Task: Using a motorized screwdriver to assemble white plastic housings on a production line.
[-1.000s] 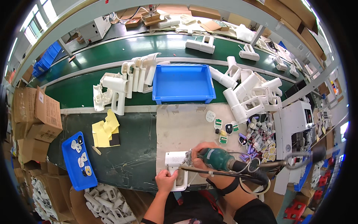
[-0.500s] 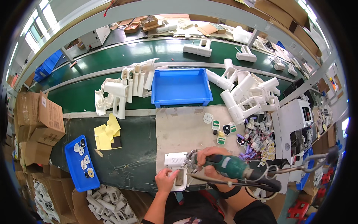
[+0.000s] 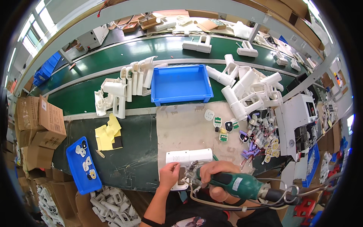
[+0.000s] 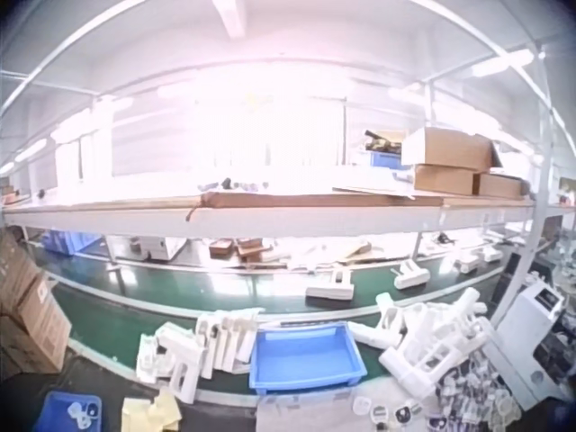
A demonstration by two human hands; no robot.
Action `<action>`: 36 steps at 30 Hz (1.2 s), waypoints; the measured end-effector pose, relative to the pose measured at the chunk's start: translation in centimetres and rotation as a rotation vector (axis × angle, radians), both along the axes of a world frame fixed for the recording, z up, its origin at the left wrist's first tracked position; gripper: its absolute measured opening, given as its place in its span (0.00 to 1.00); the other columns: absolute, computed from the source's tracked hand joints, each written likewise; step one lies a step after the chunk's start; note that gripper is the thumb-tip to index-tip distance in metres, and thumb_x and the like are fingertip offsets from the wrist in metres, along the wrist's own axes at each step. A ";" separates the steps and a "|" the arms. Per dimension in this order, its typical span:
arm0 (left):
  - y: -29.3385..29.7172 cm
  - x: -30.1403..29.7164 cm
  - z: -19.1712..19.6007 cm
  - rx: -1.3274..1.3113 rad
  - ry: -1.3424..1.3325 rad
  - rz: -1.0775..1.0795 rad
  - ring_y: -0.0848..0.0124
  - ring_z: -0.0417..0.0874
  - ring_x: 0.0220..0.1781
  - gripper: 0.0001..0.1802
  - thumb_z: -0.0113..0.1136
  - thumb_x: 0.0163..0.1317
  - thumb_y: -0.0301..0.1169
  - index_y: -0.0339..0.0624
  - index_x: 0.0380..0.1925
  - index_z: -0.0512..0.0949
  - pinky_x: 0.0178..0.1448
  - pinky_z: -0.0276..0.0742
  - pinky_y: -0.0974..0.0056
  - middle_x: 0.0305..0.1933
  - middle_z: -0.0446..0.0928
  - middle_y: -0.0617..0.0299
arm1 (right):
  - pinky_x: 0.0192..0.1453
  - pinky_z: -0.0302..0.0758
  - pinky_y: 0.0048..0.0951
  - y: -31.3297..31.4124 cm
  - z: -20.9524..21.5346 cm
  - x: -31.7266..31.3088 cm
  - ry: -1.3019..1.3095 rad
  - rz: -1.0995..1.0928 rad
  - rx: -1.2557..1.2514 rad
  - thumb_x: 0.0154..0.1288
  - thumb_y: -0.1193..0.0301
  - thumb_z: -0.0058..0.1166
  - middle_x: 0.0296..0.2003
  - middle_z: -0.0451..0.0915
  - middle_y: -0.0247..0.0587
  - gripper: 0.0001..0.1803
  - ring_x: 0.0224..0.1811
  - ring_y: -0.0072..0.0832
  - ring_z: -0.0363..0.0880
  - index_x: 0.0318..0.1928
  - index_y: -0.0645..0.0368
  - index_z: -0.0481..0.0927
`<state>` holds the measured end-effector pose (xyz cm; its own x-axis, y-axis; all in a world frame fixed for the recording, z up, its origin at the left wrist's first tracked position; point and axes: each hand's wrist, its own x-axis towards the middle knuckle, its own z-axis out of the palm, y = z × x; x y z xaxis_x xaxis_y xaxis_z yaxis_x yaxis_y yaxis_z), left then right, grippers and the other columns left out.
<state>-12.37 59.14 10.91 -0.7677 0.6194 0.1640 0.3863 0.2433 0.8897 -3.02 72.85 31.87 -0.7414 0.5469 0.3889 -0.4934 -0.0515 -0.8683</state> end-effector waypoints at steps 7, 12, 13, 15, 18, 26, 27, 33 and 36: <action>-3.2 -0.4 0.0 0.139 -1.220 0.185 0.82 0.67 0.21 0.10 0.60 0.57 0.30 0.36 0.22 0.76 0.25 0.63 0.72 0.20 0.72 0.71 | 0.30 0.73 0.30 -0.4 -4.1 -0.1 0.052 0.006 0.049 0.58 0.63 0.61 0.25 0.75 0.39 0.21 0.24 0.28 0.74 0.45 0.65 0.71; -3.7 0.4 -0.4 -0.229 -0.589 0.215 0.77 0.65 0.18 0.21 0.71 0.48 0.37 0.38 0.12 0.69 0.23 0.64 0.68 0.16 0.70 0.66 | 0.30 0.73 0.30 -0.6 -5.2 -0.6 0.020 0.040 0.061 0.58 0.65 0.62 0.25 0.75 0.39 0.20 0.24 0.28 0.74 0.43 0.65 0.71; -3.6 0.4 -0.4 -0.230 -0.595 0.214 0.77 0.65 0.18 0.21 0.71 0.48 0.37 0.38 0.12 0.69 0.23 0.64 0.68 0.16 0.70 0.66 | 0.29 0.73 0.30 -0.6 -5.4 -0.6 -0.001 0.037 0.062 0.57 0.66 0.62 0.25 0.75 0.40 0.19 0.23 0.29 0.74 0.43 0.65 0.71; -3.6 0.6 -0.6 -0.284 -0.498 0.195 0.75 0.66 0.17 0.24 0.74 0.44 0.39 0.38 0.11 0.67 0.23 0.65 0.67 0.15 0.70 0.62 | 0.29 0.73 0.30 -0.7 -5.5 -0.4 0.006 0.040 0.080 0.56 0.67 0.62 0.25 0.75 0.40 0.19 0.23 0.29 0.74 0.42 0.65 0.72; -3.7 0.9 -1.5 -0.258 -0.437 0.190 0.75 0.66 0.17 0.25 0.74 0.43 0.40 0.38 0.11 0.67 0.23 0.65 0.67 0.15 0.70 0.60 | 0.29 0.74 0.30 -1.0 -6.3 -0.6 0.082 0.046 0.134 0.53 0.70 0.64 0.24 0.75 0.41 0.19 0.23 0.32 0.75 0.40 0.65 0.72; -3.0 1.7 -1.9 -0.192 -0.388 0.281 0.77 0.63 0.17 0.23 0.73 0.44 0.38 0.38 0.13 0.67 0.22 0.63 0.67 0.13 0.65 0.65 | 0.28 0.74 0.33 -1.1 -7.3 0.1 0.148 0.024 0.196 0.51 0.73 0.65 0.24 0.76 0.42 0.22 0.23 0.33 0.76 0.44 0.67 0.71; -2.7 1.9 -2.0 -0.175 -0.411 0.317 0.77 0.62 0.17 0.23 0.73 0.44 0.38 0.39 0.13 0.67 0.22 0.62 0.67 0.13 0.64 0.67 | 0.28 0.73 0.33 -0.9 -7.2 0.2 0.149 0.025 0.195 0.52 0.73 0.65 0.25 0.76 0.43 0.22 0.24 0.33 0.75 0.46 0.66 0.71; 0.4 4.2 -3.3 -0.049 -0.523 0.374 0.79 0.61 0.18 0.23 0.73 0.45 0.36 0.40 0.12 0.66 0.22 0.60 0.68 0.13 0.63 0.69 | 0.32 0.73 0.32 0.5 -5.7 0.3 0.008 -0.001 0.171 0.57 0.69 0.62 0.29 0.74 0.42 0.22 0.27 0.32 0.74 0.49 0.62 0.69; 0.5 3.8 -3.3 -0.094 -0.494 0.364 0.78 0.62 0.18 0.23 0.73 0.45 0.36 0.40 0.12 0.65 0.22 0.61 0.67 0.13 0.63 0.67 | 0.32 0.72 0.31 0.8 -5.8 0.2 -0.040 -0.019 0.090 0.58 0.67 0.62 0.29 0.73 0.39 0.19 0.26 0.31 0.73 0.45 0.61 0.69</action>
<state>-8.59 59.61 7.58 -0.9037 0.2983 -0.3072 -0.1880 0.3682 0.9105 -2.78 73.66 26.11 -0.7470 0.5253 0.4075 -0.4584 0.0369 -0.8880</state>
